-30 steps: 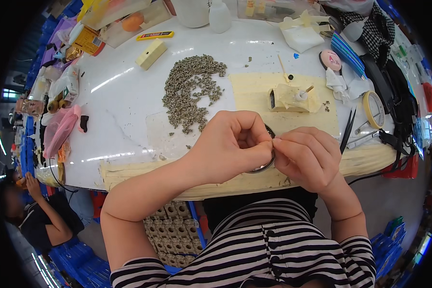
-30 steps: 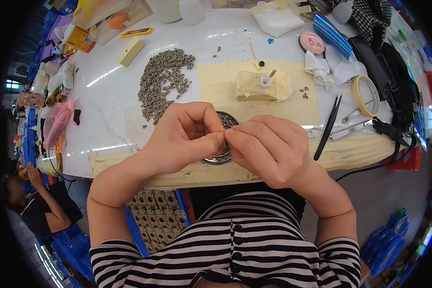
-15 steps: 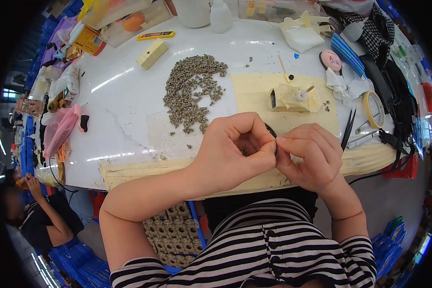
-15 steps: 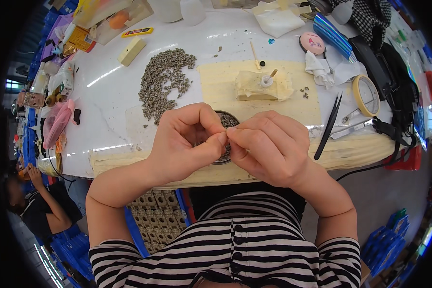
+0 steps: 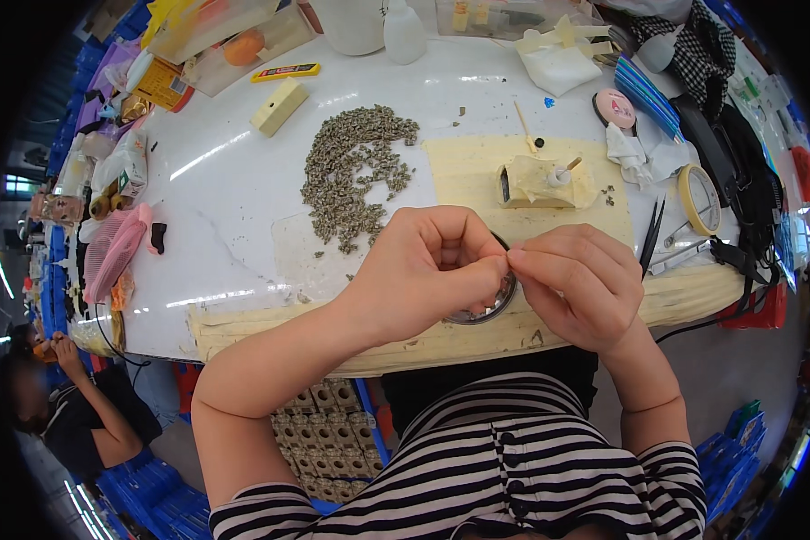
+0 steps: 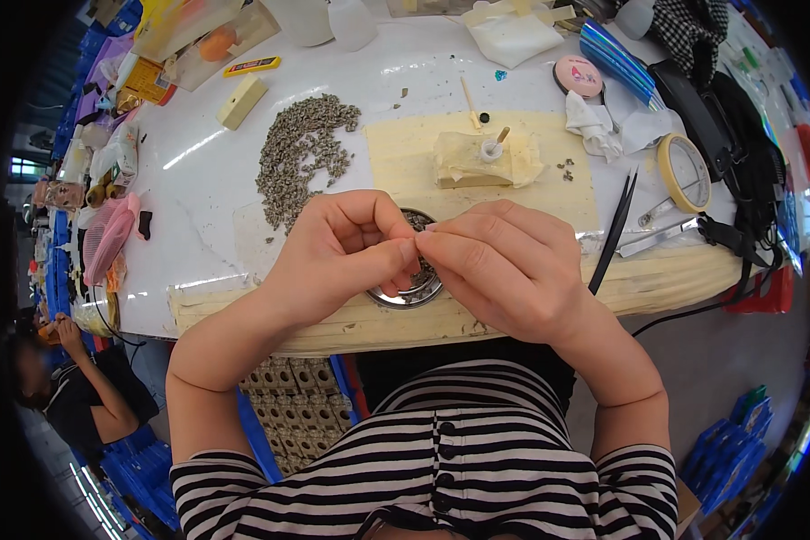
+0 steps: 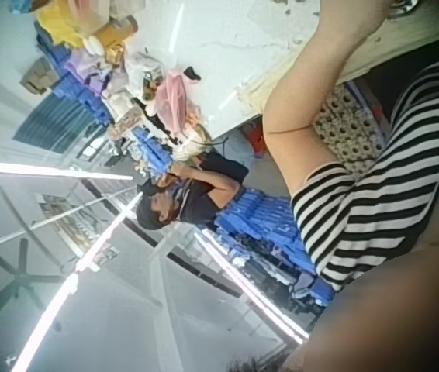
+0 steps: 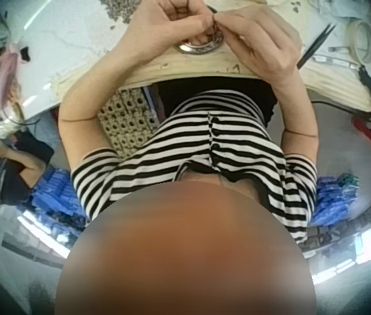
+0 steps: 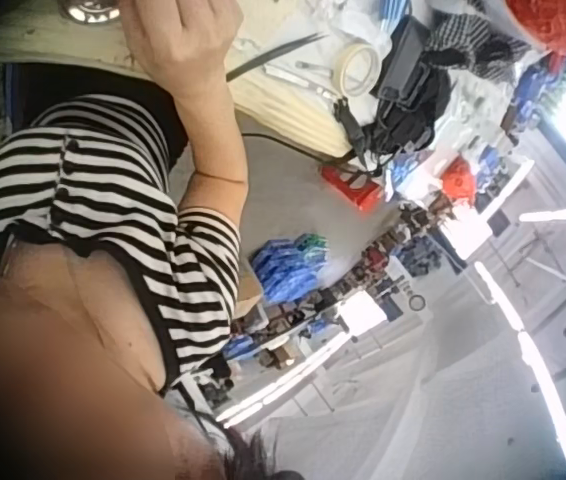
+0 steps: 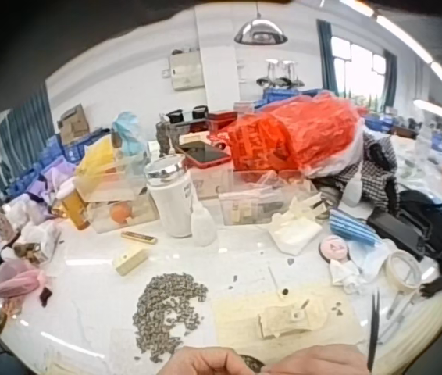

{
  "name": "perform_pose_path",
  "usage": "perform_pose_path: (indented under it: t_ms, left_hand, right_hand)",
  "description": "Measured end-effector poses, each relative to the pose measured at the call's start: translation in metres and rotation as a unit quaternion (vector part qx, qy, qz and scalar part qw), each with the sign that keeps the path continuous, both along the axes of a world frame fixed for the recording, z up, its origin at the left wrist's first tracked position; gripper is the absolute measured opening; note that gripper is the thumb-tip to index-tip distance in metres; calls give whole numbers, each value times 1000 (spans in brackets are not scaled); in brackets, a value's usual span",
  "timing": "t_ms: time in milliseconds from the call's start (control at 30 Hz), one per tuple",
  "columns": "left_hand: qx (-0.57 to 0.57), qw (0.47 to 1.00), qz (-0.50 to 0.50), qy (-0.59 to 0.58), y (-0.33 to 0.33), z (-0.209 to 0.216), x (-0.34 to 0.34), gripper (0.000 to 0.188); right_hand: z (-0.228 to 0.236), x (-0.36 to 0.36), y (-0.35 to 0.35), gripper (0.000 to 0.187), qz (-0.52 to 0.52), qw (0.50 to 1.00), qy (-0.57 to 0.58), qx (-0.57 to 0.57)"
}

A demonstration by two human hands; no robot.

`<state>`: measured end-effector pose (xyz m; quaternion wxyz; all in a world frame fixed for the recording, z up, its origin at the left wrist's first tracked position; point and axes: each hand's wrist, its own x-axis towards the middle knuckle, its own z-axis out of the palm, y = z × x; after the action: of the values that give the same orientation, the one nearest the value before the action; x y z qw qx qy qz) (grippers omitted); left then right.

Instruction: The person picks up a small black component and a thin wire, threading the wire through the component by hand. The person then uses tweezers to precisely position and attach the component onto a small white electronic base on the table.

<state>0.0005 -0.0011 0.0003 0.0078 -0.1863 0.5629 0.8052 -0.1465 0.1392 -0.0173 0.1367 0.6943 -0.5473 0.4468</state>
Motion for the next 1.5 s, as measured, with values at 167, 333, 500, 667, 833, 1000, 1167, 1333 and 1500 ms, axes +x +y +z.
perform_pose_path:
  t_ms: [167, 333, 500, 667, 833, 1000, 1167, 1333, 1500]
  left_hand:
    - [-30, 999, -15, 20, -1, -2, -1, 11]
    - [-15, 1000, -15, 0, -3, 2, -2, 11]
    - [-28, 1000, -5, -2, -2, 2, -2, 14]
    - [-22, 1000, 0, 11, -1, 0, -2, 14]
    - [-27, 999, -13, 12, -3, 0, -2, 12]
    - [-22, 999, -20, 15, -3, 4, -2, 10]
    - [-61, 997, -3, 39, -1, -2, -1, 11]
    - [-33, 999, -22, 20, -2, 3, -2, 10]
    - [-32, 998, -46, 14, -4, 3, -1, 10]
  right_hand:
    - [-1, -2, 2, 24, 10, 1000, -7, 15]
    - [-1, -2, 1, 24, 1, 1000, -11, 15]
    - [-1, -3, 2, 24, -5, 1000, -18, 13]
    - [0, -2, 2, 24, -20, 1000, -17, 10]
    - [-1, -3, 1, 23, -6, 1000, -21, 11]
    - [-1, -2, 1, 23, -1, 1000, -26, 15]
    - [-1, -2, 1, 23, -5, 999, -31, 17]
    - [3, -2, 2, 24, 22, 996, -67, 48]
    - [2, -3, 3, 25, 67, 988, -109, 92]
